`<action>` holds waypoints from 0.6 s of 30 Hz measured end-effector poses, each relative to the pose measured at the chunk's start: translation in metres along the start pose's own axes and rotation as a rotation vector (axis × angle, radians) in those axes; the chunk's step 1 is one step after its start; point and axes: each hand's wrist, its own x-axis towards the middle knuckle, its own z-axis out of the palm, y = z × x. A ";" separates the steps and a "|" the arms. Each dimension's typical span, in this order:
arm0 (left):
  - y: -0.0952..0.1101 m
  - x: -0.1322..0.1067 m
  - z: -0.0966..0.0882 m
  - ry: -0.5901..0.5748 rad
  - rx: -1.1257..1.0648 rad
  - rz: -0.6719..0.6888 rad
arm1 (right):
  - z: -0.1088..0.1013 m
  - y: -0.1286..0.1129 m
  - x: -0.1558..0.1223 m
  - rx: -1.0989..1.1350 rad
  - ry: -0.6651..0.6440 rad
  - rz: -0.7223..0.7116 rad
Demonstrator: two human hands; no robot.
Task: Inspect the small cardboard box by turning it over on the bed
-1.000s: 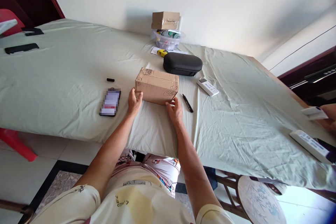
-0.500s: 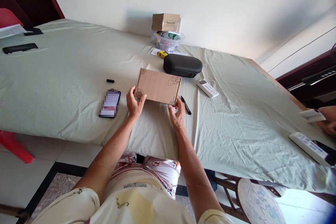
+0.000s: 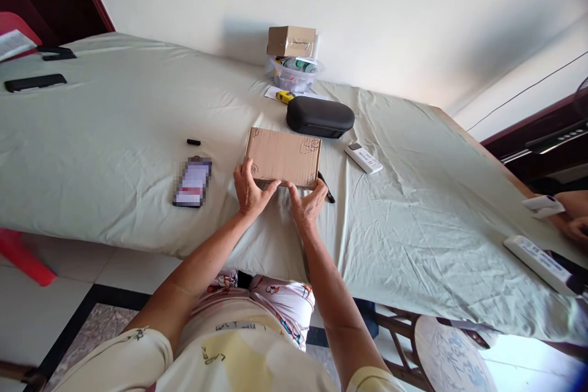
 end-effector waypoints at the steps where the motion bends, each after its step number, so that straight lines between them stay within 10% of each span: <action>1: -0.001 0.001 -0.001 -0.006 -0.020 0.008 | -0.001 0.001 0.001 0.029 -0.005 0.001; 18: -0.022 0.014 -0.007 -0.200 -0.009 -0.030 | -0.014 -0.031 -0.012 0.445 -0.278 -0.167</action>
